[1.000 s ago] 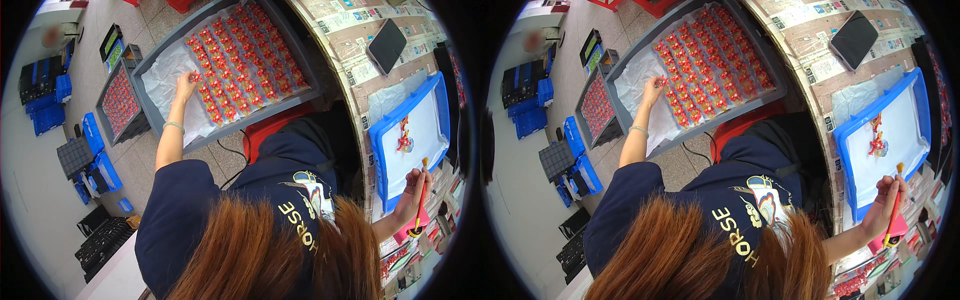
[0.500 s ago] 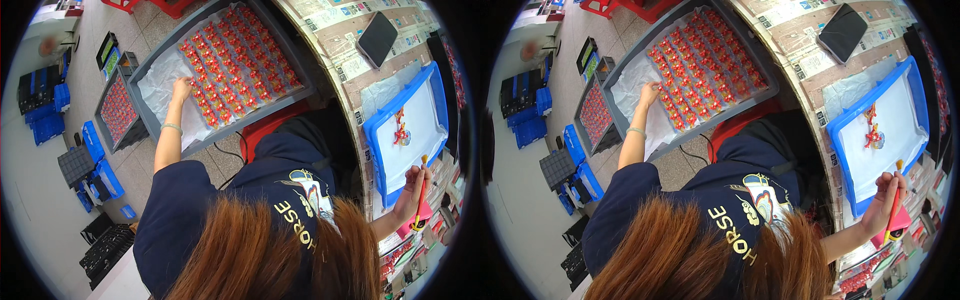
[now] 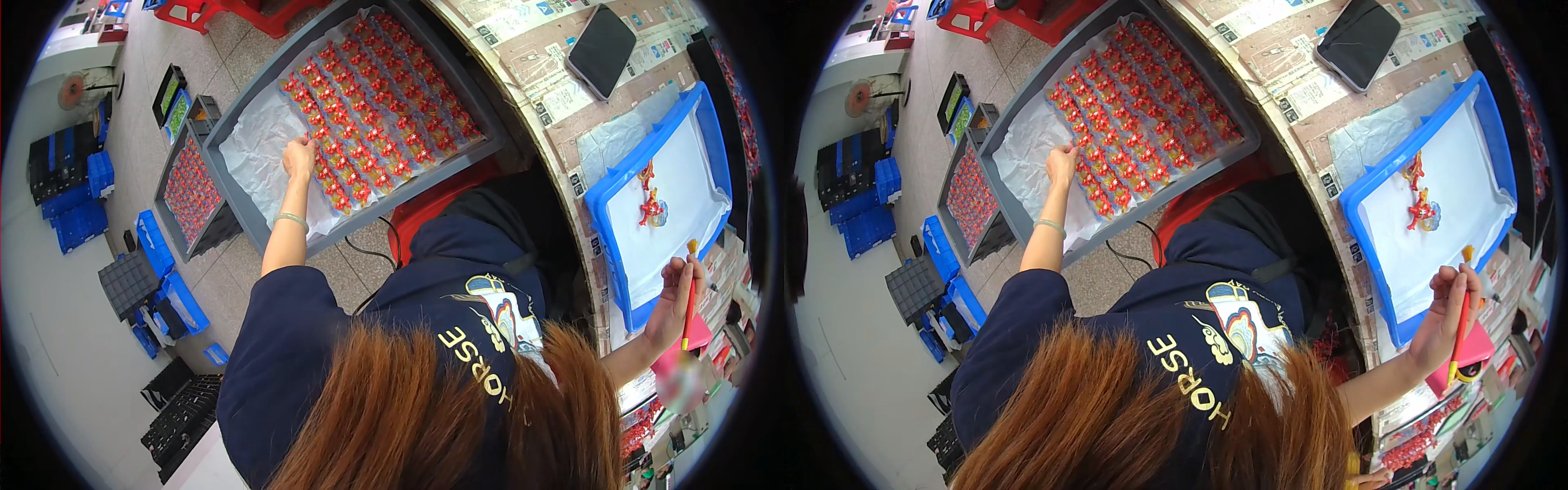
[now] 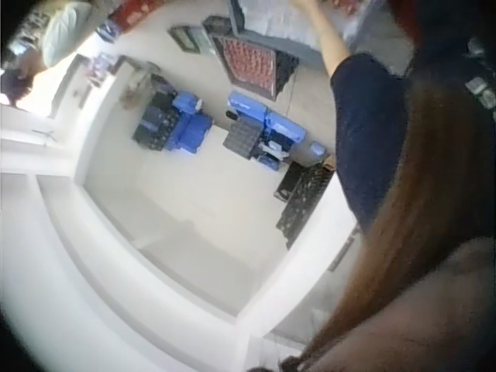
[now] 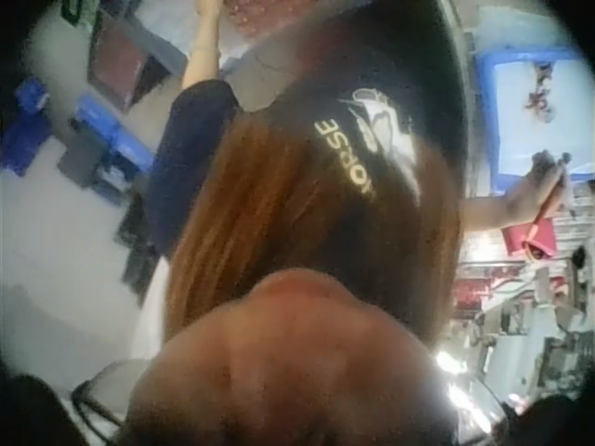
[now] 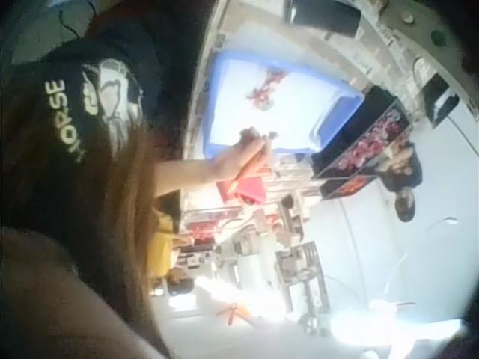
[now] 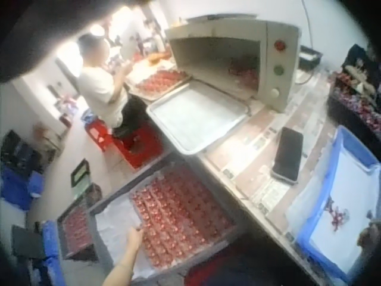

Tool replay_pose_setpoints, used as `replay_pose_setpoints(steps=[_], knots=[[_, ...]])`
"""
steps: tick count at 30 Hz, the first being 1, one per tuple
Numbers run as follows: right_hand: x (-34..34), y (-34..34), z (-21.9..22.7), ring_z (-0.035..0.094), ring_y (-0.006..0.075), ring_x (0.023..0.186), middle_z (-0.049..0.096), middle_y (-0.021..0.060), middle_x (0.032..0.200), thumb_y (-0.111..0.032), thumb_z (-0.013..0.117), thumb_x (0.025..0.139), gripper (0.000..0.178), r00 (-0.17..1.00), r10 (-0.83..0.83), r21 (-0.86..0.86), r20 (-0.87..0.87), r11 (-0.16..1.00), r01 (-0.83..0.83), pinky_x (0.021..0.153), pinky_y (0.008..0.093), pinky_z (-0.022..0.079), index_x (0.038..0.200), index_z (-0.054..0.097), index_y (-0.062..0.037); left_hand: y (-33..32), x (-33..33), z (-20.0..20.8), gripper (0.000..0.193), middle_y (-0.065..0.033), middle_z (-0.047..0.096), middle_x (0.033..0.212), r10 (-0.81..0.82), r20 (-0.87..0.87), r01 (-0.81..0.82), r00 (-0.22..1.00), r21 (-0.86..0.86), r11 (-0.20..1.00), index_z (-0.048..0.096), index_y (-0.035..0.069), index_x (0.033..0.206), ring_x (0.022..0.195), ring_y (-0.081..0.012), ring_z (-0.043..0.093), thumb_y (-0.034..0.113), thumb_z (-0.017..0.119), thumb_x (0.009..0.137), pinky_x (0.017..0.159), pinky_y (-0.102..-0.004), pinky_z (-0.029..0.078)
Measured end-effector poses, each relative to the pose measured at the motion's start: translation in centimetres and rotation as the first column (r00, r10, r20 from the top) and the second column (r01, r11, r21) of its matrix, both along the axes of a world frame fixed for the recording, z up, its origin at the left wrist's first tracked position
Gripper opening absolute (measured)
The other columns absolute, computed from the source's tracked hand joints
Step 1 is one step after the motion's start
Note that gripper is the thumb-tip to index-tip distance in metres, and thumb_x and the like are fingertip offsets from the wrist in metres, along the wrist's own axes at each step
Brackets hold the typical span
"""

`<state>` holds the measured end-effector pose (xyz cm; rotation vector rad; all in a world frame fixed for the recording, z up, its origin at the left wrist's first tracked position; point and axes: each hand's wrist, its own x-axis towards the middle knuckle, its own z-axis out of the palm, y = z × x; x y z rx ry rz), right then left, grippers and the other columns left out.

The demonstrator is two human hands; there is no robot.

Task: Assembling small red toy parts using a brush to apply adhesive and organizing them into a tray.

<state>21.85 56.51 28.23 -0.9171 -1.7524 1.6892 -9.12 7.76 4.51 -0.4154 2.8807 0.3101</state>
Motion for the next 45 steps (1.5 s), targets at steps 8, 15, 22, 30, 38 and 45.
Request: replay_pose_setpoints(steps=[8, 15, 22, 30, 38, 45], knots=[[-0.1, 0.4, 0.0, 0.051, 0.0116, 0.072, 0.055, 0.0076, 0.08, -0.01, 0.044, 0.082, 0.017, 1.0, -0.011, 0.001, 0.006, 1.0, 0.011, 0.067, 0.0216, 0.04, 0.096, 0.048, -0.0018, 1.0, 0.7, -1.0, 0.017, -0.013, 0.059, 0.07, 0.002, -0.229, 0.016, 0.973, 0.076, 0.997, 0.059, 0.004, 0.073, 0.071, -0.029, 0.056, 0.019, 0.054, 0.068, 0.066, -0.0372, 0.043], [-1.0, -0.1, -1.4, 0.054, 0.0121, 0.068, 0.057, 0.0069, 0.076, -0.013, 0.048, 0.08, 0.018, 0.982, -0.144, 0.177, 0.121, 0.977, 0.122, 0.063, 0.023, 0.043, 0.094, 0.051, -0.0018, 1.0, 1.2, -0.2, 0.015, -0.0123, 0.057, 0.062, -0.125, -0.108, 0.152, 0.986, 0.297, 0.943, 0.057, 0.001, 0.072, 0.057, -0.0195, 0.055, 0.014, 0.051, 0.068, 0.055, -0.0308, 0.042], [-5.3, -0.1, -0.8, 0.053, 0.0178, 0.064, 0.054, 0.0093, 0.072, -0.013, 0.057, 0.072, 0.017, 0.889, -0.012, 0.497, 0.458, 0.833, -0.244, 0.062, 0.0249, 0.042, 0.083, 0.049, -0.0026, 2.9, -1.0, 3.7, 0.02, -0.0116, 0.059, 0.076, -0.178, -0.43, 0.268, 0.885, 0.159, 0.95, 0.057, 0.0, 0.084, 0.068, -0.0165, 0.055, 0.016, 0.052, 0.072, 0.063, -0.0277, 0.043], [-9.8, 1.4, -4.5, 0.052, 0.0244, 0.066, 0.052, 0.0122, 0.08, -0.017, 0.063, 0.064, 0.039, 0.622, -0.25, 0.669, 0.742, 0.334, -0.664, 0.062, 0.0312, 0.041, 0.096, 0.044, -0.0045, 22.8, 4.7, 17.5, 0.014, -0.0028, 0.054, 0.085, -0.094, -0.546, 0.534, 0.833, 0.747, 0.397, 0.054, -0.001, 0.09, 0.076, -0.0081, 0.049, 0.004, 0.046, 0.079, 0.068, -0.0182, 0.038], [-5.5, -2.9, -0.1, 0.052, 0.0152, 0.081, 0.047, 0.0097, 0.099, 0.002, 0.053, 0.069, 0.044, 0.975, 0.003, -0.087, -0.22, 0.996, -0.023, 0.062, 0.0242, 0.042, 0.11, 0.035, -0.0046, 32.8, 13.8, 21.7, 0.024, -0.0091, 0.051, 0.096, -0.687, 0.04, -0.232, 0.725, 0.954, -0.189, 0.043, -0.001, 0.105, 0.089, -0.0152, 0.05, 0.007, 0.041, 0.083, 0.079, -0.025, 0.039], [-1.6, -6.6, -1.7, 0.044, 0.0202, 0.097, 0.046, 0.012, 0.103, -0.003, 0.061, 0.067, 0.048, 0.939, 0.002, 0.174, -0.344, 0.983, 0.062, 0.087, 0.0323, 0.032, 0.107, 0.034, -0.0009, 36.2, 16.4, 22.1, 0.023, -0.0074, 0.055, 0.087, -0.814, 0.124, -0.423, 0.567, 0.892, -0.158, 0.047, -0.004, 0.1, 0.081, -0.0106, 0.053, 0.006, 0.049, 0.079, 0.072, -0.0212, 0.042]])
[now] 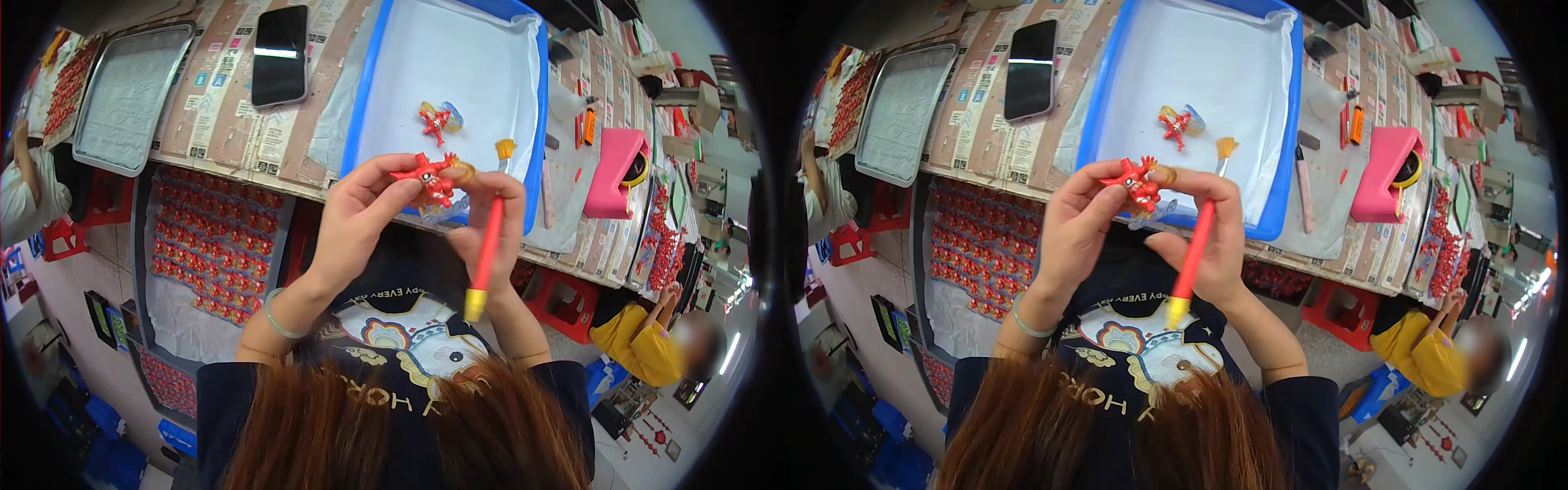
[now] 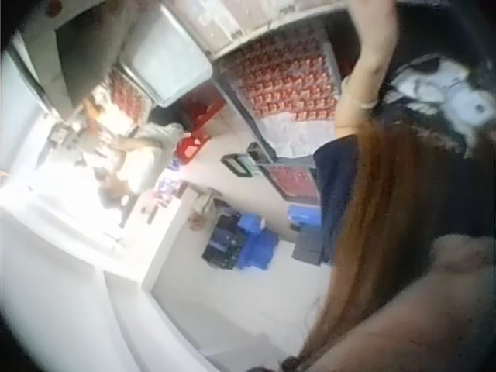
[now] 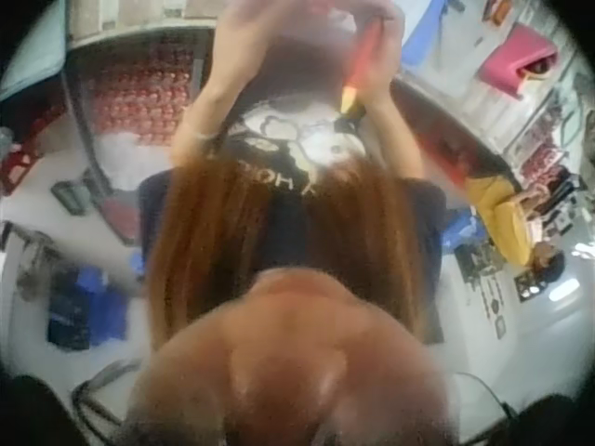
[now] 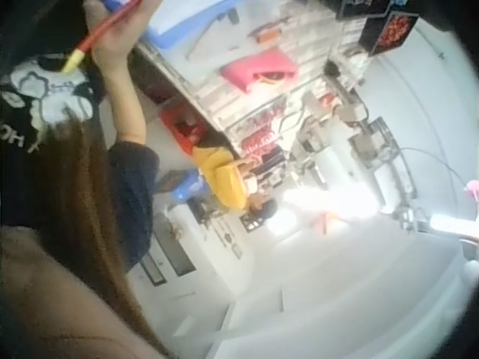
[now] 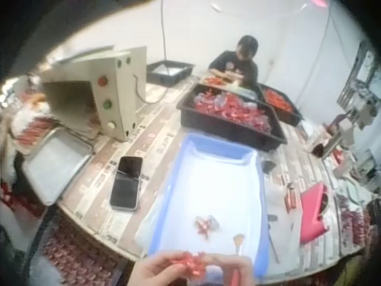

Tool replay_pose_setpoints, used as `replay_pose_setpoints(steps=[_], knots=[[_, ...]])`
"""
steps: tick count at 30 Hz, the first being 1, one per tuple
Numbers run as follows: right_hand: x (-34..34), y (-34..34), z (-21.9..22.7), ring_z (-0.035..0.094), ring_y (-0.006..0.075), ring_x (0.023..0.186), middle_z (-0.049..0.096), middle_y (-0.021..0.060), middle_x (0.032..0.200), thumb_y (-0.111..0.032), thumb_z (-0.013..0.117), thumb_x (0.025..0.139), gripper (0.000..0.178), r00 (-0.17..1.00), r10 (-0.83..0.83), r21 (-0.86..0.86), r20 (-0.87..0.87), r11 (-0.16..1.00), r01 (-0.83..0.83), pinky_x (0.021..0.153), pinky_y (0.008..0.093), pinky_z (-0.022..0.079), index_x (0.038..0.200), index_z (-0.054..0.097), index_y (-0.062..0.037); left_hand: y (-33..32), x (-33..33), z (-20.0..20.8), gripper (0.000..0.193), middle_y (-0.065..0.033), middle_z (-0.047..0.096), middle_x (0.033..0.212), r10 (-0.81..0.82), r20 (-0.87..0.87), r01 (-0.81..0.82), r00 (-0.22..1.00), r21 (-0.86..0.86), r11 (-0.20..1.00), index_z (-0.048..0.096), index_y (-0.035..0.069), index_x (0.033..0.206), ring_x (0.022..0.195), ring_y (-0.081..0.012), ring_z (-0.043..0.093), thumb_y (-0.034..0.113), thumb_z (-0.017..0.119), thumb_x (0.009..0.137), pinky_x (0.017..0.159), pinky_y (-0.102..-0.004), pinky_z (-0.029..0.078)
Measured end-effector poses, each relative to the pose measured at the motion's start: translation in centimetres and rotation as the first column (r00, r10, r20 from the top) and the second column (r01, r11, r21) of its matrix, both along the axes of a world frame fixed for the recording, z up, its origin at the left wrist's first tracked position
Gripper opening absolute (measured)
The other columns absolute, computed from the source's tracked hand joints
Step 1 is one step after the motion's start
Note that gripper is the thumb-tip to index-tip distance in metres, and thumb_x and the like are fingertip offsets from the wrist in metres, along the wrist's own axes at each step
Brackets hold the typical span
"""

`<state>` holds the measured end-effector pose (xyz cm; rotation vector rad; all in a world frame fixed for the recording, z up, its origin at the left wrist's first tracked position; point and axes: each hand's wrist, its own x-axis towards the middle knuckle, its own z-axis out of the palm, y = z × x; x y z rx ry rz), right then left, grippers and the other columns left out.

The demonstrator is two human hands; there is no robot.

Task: Assembling small red toy parts using a brush to apply adhesive and organizing them into a tray.

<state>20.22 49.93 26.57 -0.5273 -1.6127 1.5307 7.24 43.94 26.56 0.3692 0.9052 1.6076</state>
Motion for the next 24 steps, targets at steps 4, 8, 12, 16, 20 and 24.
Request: replay_pose_setpoints(steps=[4, 8, 12, 16, 20, 24], knots=[[1.1, 0.2, 1.4, 0.053, 0.017, 0.082, 0.053, 0.0116, 0.089, -0.001, 0.054, 0.074, 0.029, 0.986, -0.094, -0.12, 0.14, 0.987, 0.111, 0.073, 0.026, 0.042, 0.1, 0.042, 0.0015, -0.5, -0.1, 0.9, 0.02, -0.0083, 0.055, 0.087, -0.025, -0.259, 0.025, 0.966, -0.005, 1.0, 0.048, -0.004, 0.096, 0.079, -0.0102, 0.053, -0.001, 0.05, 0.076, 0.07, -0.0198, 0.043], [1.3, 0.3, 1.7, 0.056, 0.0135, 0.074, 0.056, 0.0099, 0.081, 0.002, 0.051, 0.076, 0.012, 0.985, -0.1, -0.21, 0.138, 0.969, 0.128, 0.064, 0.0213, 0.045, 0.088, 0.05, 0.003, -0.9, 0.1, 1.4, 0.016, -0.0082, 0.055, 0.085, -0.013, -0.332, 0.017, 0.943, 0.007, 1.0, 0.049, -0.004, 0.091, 0.077, -0.0101, 0.053, -0.002, 0.051, 0.075, 0.069, -0.0198, 0.043], [1.7, 0.0, 2.2, 0.057, 0.0124, 0.072, 0.057, 0.0092, 0.079, 0.0, 0.054, 0.074, 0.013, 0.982, -0.148, -0.23, 0.118, 0.958, 0.172, 0.063, 0.02, 0.045, 0.086, 0.051, 0.0026, -0.7, 0.3, 1.1, 0.016, -0.0081, 0.055, 0.085, -0.017, -0.327, 0.019, 0.945, 0.003, 1.0, 0.049, -0.004, 0.091, 0.077, -0.0097, 0.053, -0.001, 0.051, 0.076, 0.069, -0.0194, 0.043], [2.2, -0.2, 2.6, 0.056, 0.0105, 0.068, 0.058, 0.009, 0.075, 0.003, 0.057, 0.071, 0.013, 0.949, -0.238, 0.147, 0.205, 0.967, 0.211, 0.06, 0.0198, 0.044, 0.083, 0.054, 0.0023, -0.6, 0.3, 0.8, 0.018, -0.008, 0.054, 0.087, -0.062, -0.199, 0.064, 0.978, 0.003, 0.998, 0.049, -0.004, 0.094, 0.078, -0.009, 0.053, 0.001, 0.051, 0.076, 0.07, -0.0188, 0.043], [2.0, 0.0, 2.3, 0.056, 0.0121, 0.066, 0.058, 0.0111, 0.076, 0.003, 0.058, 0.07, 0.015, 0.941, -0.265, 0.112, 0.212, 0.963, 0.246, 0.058, 0.0207, 0.045, 0.084, 0.053, 0.0021, -0.2, 1.1, 1.7, 0.034, -0.0086, 0.05, 0.099, -0.002, -0.33, -0.019, 0.944, -0.061, 0.998, 0.043, -0.002, 0.108, 0.083, -0.0096, 0.05, 0.002, 0.053, 0.075, 0.072, -0.0205, 0.041], [1.7, 0.5, 1.5, 0.057, 0.0184, 0.068, 0.058, 0.0141, 0.077, 0.005, 0.058, 0.068, 0.017, 0.898, -0.41, 0.579, 0.159, 0.776, 0.252, 0.059, 0.0251, 0.046, 0.084, 0.052, 0.0021, -1.2, 1.5, 2.4, 0.052, -0.0092, 0.045, 0.109, -0.171, -0.65, 0.182, 0.74, -0.051, 0.982, 0.031, 0.0, 0.119, 0.089, -0.0125, 0.048, 0.001, 0.055, 0.073, 0.079, -0.0239, 0.038]])
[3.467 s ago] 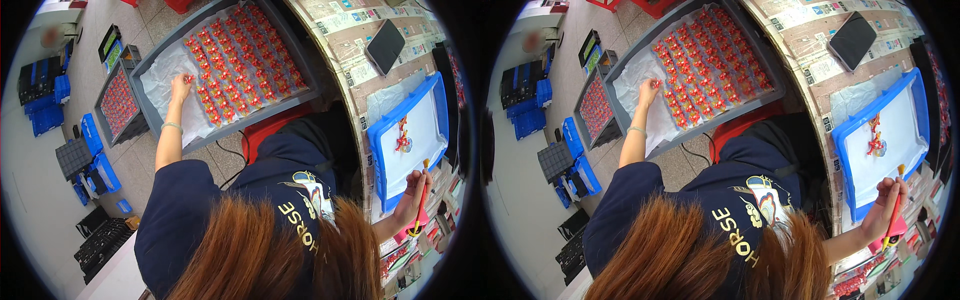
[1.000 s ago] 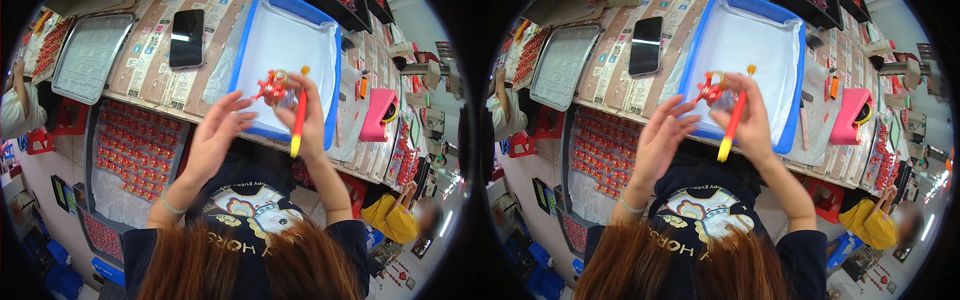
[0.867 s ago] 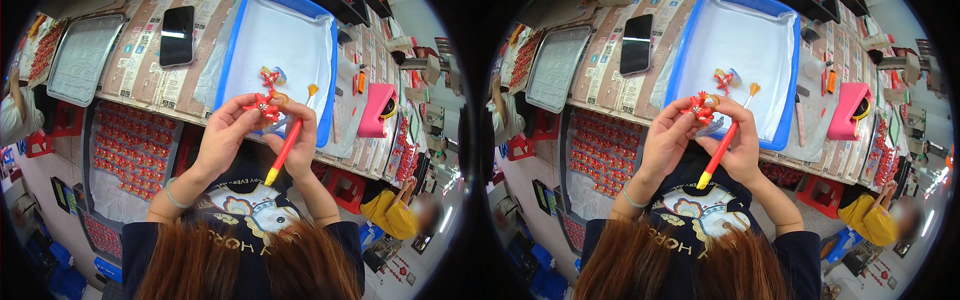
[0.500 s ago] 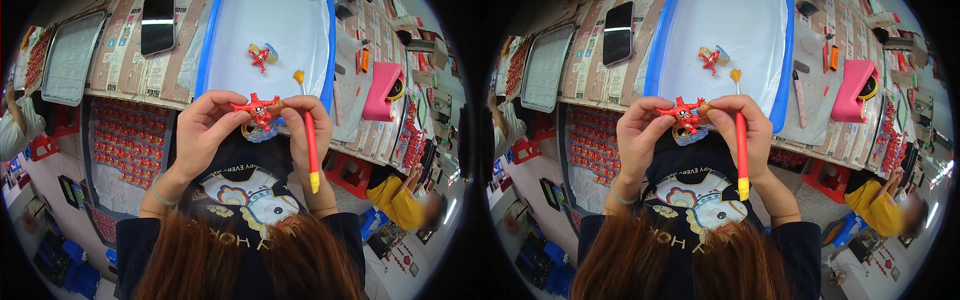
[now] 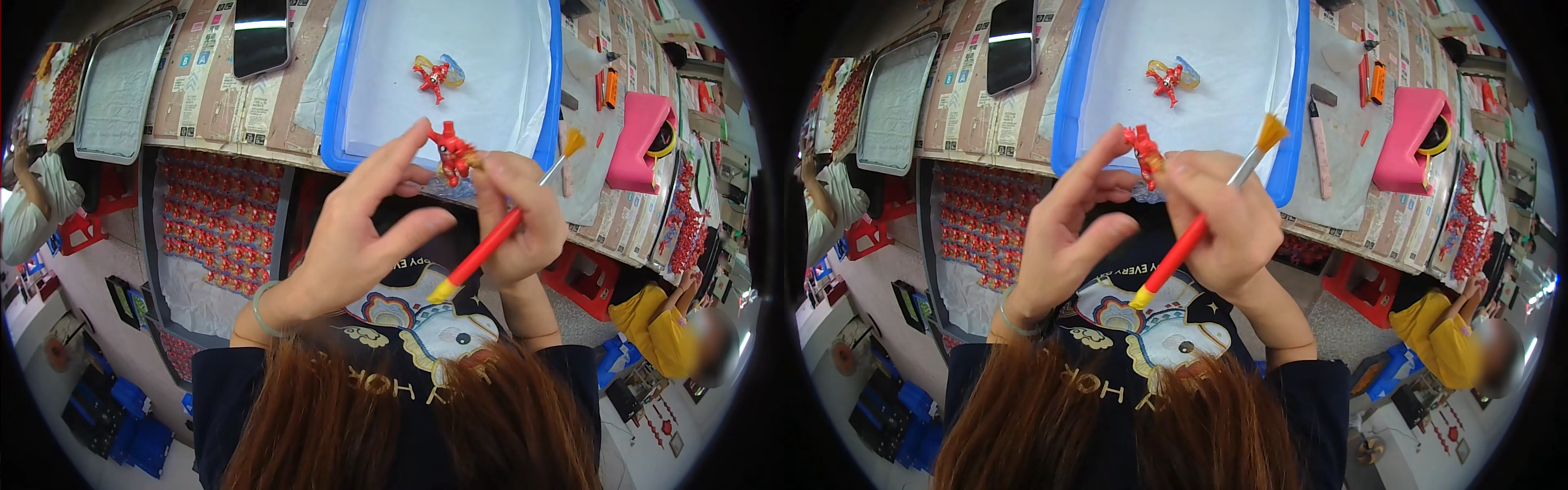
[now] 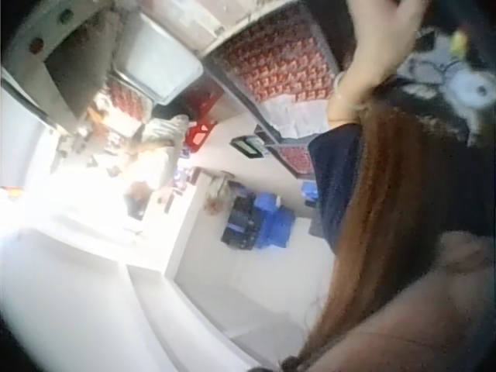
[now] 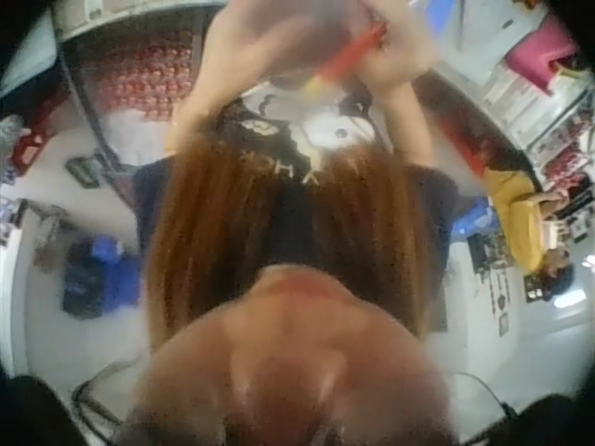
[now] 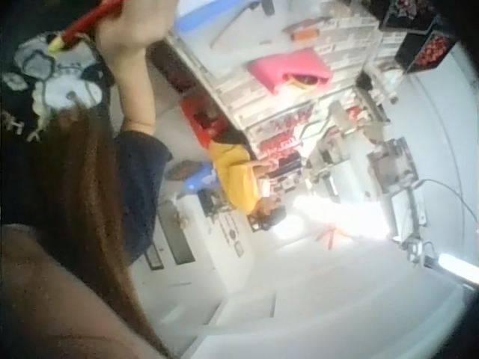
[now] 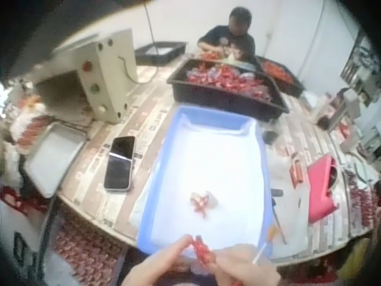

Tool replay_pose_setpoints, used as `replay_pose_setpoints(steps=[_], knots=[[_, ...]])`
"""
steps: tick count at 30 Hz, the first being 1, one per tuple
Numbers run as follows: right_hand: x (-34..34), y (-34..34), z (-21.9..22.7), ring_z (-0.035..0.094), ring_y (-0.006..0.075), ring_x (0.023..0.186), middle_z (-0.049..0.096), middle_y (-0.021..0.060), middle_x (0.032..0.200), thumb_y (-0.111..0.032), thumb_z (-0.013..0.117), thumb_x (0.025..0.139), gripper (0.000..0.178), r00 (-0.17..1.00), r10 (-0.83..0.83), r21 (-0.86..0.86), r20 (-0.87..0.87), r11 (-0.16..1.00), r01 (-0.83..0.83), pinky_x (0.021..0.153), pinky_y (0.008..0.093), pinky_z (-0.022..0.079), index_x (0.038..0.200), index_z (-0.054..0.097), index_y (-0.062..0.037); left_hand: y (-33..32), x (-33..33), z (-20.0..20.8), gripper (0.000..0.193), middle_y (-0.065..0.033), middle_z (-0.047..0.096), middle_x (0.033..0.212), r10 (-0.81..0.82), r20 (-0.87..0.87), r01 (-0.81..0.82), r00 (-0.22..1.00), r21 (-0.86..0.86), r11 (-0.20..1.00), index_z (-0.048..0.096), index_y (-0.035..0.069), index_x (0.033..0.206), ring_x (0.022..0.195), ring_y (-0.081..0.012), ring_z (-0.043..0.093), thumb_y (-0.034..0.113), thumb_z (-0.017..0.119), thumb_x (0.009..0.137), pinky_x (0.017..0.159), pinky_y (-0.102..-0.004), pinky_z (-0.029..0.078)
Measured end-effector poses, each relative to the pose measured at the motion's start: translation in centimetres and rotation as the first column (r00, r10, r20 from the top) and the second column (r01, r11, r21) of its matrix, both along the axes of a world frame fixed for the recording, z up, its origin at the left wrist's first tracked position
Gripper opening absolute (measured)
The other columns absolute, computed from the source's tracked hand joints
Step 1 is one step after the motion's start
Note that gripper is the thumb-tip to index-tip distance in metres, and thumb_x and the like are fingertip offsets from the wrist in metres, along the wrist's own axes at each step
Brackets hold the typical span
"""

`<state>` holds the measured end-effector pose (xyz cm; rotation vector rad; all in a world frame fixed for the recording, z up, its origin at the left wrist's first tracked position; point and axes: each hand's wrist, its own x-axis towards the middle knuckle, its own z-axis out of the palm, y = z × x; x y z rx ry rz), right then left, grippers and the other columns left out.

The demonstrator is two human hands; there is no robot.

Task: Assembling small red toy parts using a brush to apply adhesive and organizing them into a tray.

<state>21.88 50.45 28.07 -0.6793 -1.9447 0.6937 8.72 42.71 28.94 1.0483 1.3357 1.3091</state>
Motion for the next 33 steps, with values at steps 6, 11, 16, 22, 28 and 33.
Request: replay_pose_setpoints(steps=[6, 11, 16, 22, 28, 33], knots=[[0.6, -0.8, 0.4, 0.053, 0.0207, 0.086, 0.052, 0.0181, 0.096, -0.009, 0.043, 0.082, 0.022, 0.912, 0.241, -0.419, -0.332, 0.829, -0.371, 0.073, 0.0294, 0.042, 0.102, 0.044, 0.0012, 0.6, -0.1, -1.2, 0.053, -0.012, 0.045, 0.109, 0.03, 0.586, 0.014, 0.81, -0.071, 0.997, 0.029, 0.0, 0.118, 0.1, -0.0158, 0.045, 0.0, 0.055, 0.072, 0.083, -0.0261, 0.037], [1.3, 1.7, 1.7, 0.05, 0.0123, 0.07, 0.053, 0.0091, 0.077, -0.015, 0.045, 0.082, 0.022, 0.946, 0.016, -0.57, -0.324, 0.795, -0.208, 0.061, 0.0229, 0.04, 0.093, 0.048, 0.0032, 0.6, -0.4, -1.3, 0.052, -0.0137, 0.047, 0.107, 0.024, 0.667, 0.015, 0.745, -0.053, 0.998, 0.03, 0.0, 0.117, 0.098, -0.0172, 0.047, -0.003, 0.055, 0.071, 0.081, -0.0259, 0.04], [-1.4, 0.1, 2.4, 0.049, 0.0075, 0.059, 0.053, 0.0045, 0.065, -0.011, 0.058, 0.074, 0.012, 0.989, 0.046, -0.449, -0.142, 0.887, -0.105, 0.051, 0.0189, 0.038, 0.073, 0.055, 0.0007, 0.6, 0.3, -1.3, 0.054, -0.0131, 0.048, 0.105, 0.095, 0.488, -0.101, 0.868, -0.014, 0.995, 0.032, 0.001, 0.115, 0.096, -0.0164, 0.048, -0.006, 0.057, 0.068, 0.081, -0.0256, 0.041], [-2.4, 0.2, 1.8, 0.049, 0.0082, 0.047, 0.053, 0.0047, 0.059, -0.006, 0.062, 0.069, 0.01, 0.983, 0.166, -0.324, -0.076, 0.928, -0.182, 0.039, 0.019, 0.034, 0.067, 0.054, -0.0003, 0.4, 0.5, -2.2, 0.05, -0.0108, 0.05, 0.102, 0.177, 0.17, -0.187, 0.969, 0.047, 0.981, 0.037, 0.001, 0.112, 0.092, -0.0142, 0.05, -0.005, 0.059, 0.067, 0.079, -0.0262, 0.042], [-3.2, 0.3, 1.2, 0.045, 0.0083, 0.038, 0.049, 0.0026, 0.048, -0.008, 0.063, 0.069, 0.014, 1.0, 0.024, -0.244, 0.012, 0.97, -0.021, 0.036, 0.0202, 0.032, 0.061, 0.052, -0.0027, 0.5, 0.7, -2.3, 0.049, -0.0106, 0.052, 0.098, 0.212, 0.062, -0.216, 0.975, 0.067, 0.974, 0.04, 0.001, 0.11, 0.089, -0.0139, 0.052, -0.004, 0.06, 0.066, 0.077, -0.0258, 0.044], [-2.8, 0.8, 0.5, 0.047, 0.0119, 0.042, 0.051, 0.0059, 0.055, -0.008, 0.062, 0.068, 0.012, 0.996, 0.059, -0.256, 0.074, 0.966, -0.038, 0.038, 0.0226, 0.034, 0.064, 0.052, -0.0018, 0.6, 0.6, -2.6, 0.049, -0.0102, 0.052, 0.097, 0.221, 0.024, -0.222, 0.975, 0.074, 0.972, 0.04, 0.001, 0.11, 0.088, -0.014, 0.052, -0.004, 0.061, 0.066, 0.076, -0.0255, 0.044]])
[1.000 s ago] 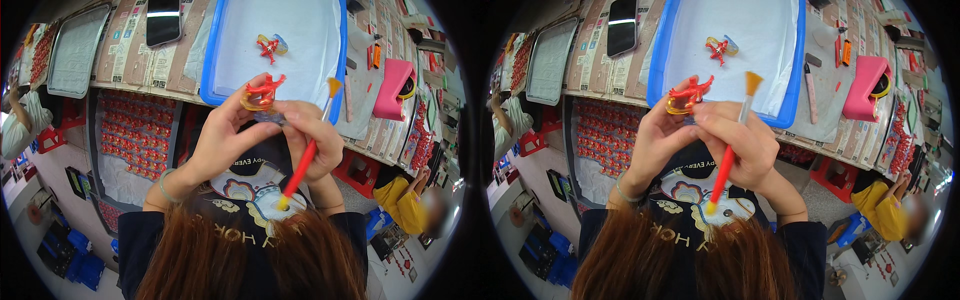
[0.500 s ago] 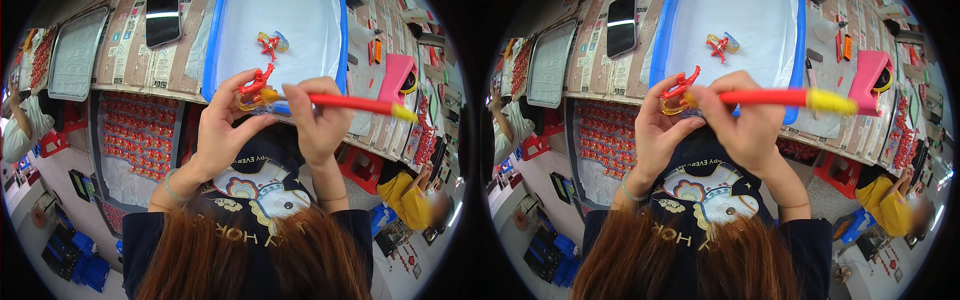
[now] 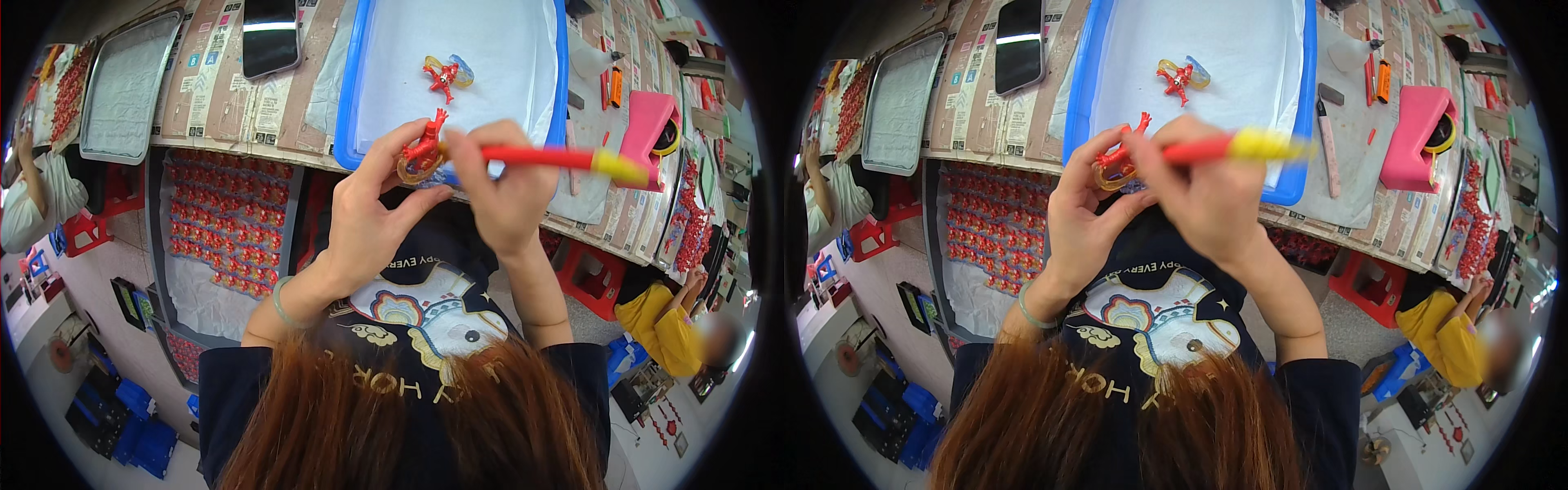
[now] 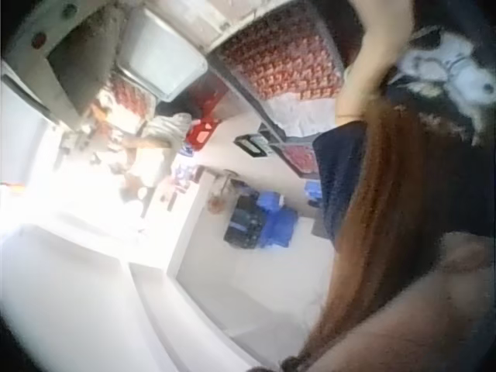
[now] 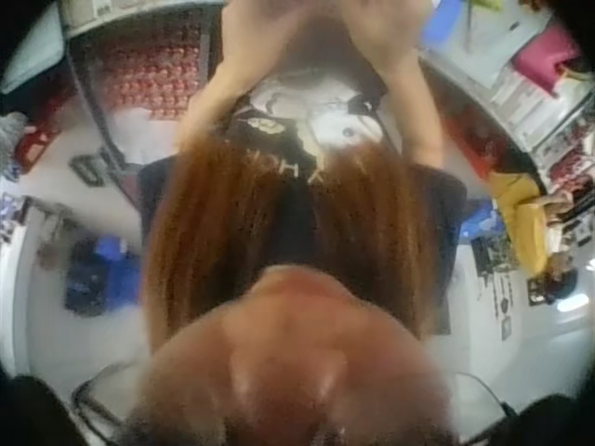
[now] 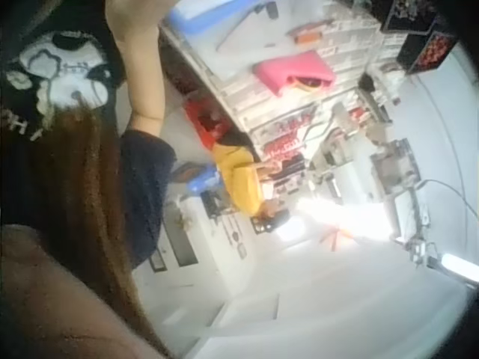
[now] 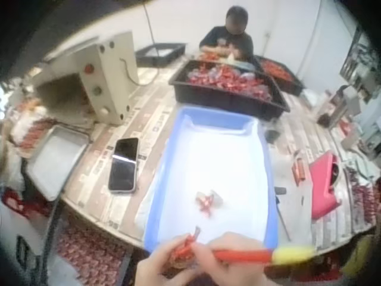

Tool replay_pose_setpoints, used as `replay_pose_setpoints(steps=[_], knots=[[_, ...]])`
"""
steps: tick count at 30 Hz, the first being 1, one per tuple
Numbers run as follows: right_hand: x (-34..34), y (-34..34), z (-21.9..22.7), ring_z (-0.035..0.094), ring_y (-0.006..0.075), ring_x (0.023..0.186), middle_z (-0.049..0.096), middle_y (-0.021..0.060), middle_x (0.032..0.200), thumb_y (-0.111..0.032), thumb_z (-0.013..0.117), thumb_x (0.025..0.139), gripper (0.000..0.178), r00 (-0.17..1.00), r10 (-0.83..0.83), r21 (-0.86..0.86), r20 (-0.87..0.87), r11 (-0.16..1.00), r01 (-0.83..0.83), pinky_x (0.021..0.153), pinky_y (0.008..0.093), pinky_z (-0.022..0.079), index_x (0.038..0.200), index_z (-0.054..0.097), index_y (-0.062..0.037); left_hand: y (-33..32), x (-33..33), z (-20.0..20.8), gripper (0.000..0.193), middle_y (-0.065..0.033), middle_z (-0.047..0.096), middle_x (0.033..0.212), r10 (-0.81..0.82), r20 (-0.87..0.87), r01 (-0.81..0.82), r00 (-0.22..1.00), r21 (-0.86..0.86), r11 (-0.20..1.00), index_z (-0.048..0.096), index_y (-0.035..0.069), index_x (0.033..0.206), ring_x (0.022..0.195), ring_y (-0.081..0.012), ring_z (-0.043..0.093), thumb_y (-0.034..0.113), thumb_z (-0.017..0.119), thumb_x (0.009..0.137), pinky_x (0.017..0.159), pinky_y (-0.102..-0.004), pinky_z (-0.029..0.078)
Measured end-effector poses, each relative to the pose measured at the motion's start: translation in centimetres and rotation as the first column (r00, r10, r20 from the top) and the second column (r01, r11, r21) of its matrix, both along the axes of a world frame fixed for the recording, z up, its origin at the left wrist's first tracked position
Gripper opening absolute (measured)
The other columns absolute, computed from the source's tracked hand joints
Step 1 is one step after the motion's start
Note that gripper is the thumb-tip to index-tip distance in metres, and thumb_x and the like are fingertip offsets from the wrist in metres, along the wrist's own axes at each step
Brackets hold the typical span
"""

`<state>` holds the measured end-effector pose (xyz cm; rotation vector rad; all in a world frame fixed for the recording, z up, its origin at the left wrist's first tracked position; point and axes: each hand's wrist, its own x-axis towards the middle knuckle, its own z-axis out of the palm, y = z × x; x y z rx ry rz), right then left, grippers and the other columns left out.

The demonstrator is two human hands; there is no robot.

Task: Assembling small red toy parts using a brush to apply adhesive and organizing them into a tray.

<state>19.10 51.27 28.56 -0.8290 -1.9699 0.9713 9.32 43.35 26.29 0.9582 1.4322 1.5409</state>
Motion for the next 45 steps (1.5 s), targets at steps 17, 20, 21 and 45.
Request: replay_pose_setpoints(steps=[17, 20, 21, 45], knots=[[0.4, 1.0, 0.4, 0.048, 0.0241, 0.057, 0.05, 0.0085, 0.065, -0.012, 0.057, 0.071, 0.01, 0.98, 0.182, 0.003, 0.083, 0.983, -0.183, 0.052, 0.0291, 0.038, 0.071, 0.051, -0.0035, 0.2, -0.7, -0.2, 0.049, -0.0102, 0.051, 0.1, -0.002, -0.034, 0.002, 0.999, -0.007, 1.0, 0.039, 0.002, 0.111, 0.092, -0.0143, 0.051, -0.002, 0.06, 0.067, 0.077, -0.0253, 0.043], [0.0, 0.4, 1.0, 0.048, 0.0244, 0.057, 0.05, 0.0085, 0.065, -0.01, 0.056, 0.072, 0.008, 0.962, 0.274, 0.031, 0.016, 0.961, -0.274, 0.052, 0.0288, 0.038, 0.072, 0.051, -0.0036, 0.2, -0.8, -0.2, 0.05, -0.0108, 0.051, 0.101, -0.035, 0.06, 0.036, 0.998, -0.025, 0.999, 0.038, 0.002, 0.112, 0.092, -0.0143, 0.05, -0.002, 0.059, 0.068, 0.078, -0.0253, 0.042], [0.2, 0.8, 0.9, 0.048, 0.0254, 0.056, 0.05, 0.0085, 0.064, -0.008, 0.054, 0.073, 0.007, 0.977, 0.205, 0.064, 0.055, 0.976, -0.209, 0.05, 0.0296, 0.038, 0.072, 0.051, -0.0031, 0.2, -0.9, 0.0, 0.05, -0.0113, 0.05, 0.102, -0.063, 0.158, 0.067, 0.985, -0.02, 0.998, 0.036, 0.002, 0.113, 0.093, -0.0144, 0.05, -0.003, 0.059, 0.068, 0.079, -0.0252, 0.042], [-0.5, 9.8, -4.5, 0.051, 0.0235, 0.064, 0.051, 0.0122, 0.066, 0.0, 0.05, 0.069, 0.014, 0.786, 0.201, -0.081, 0.585, 0.978, -0.19, 0.056, 0.0308, 0.04, 0.081, 0.043, -0.0018, 0.1, -3.1, 0.8, 0.016, -0.005, 0.054, 0.069, 0.092, 0.822, -0.018, 0.562, -0.1, 0.995, 0.05, 0.004, 0.083, 0.075, -0.0158, 0.054, 0.018, 0.045, 0.082, 0.067, -0.029, 0.046]])
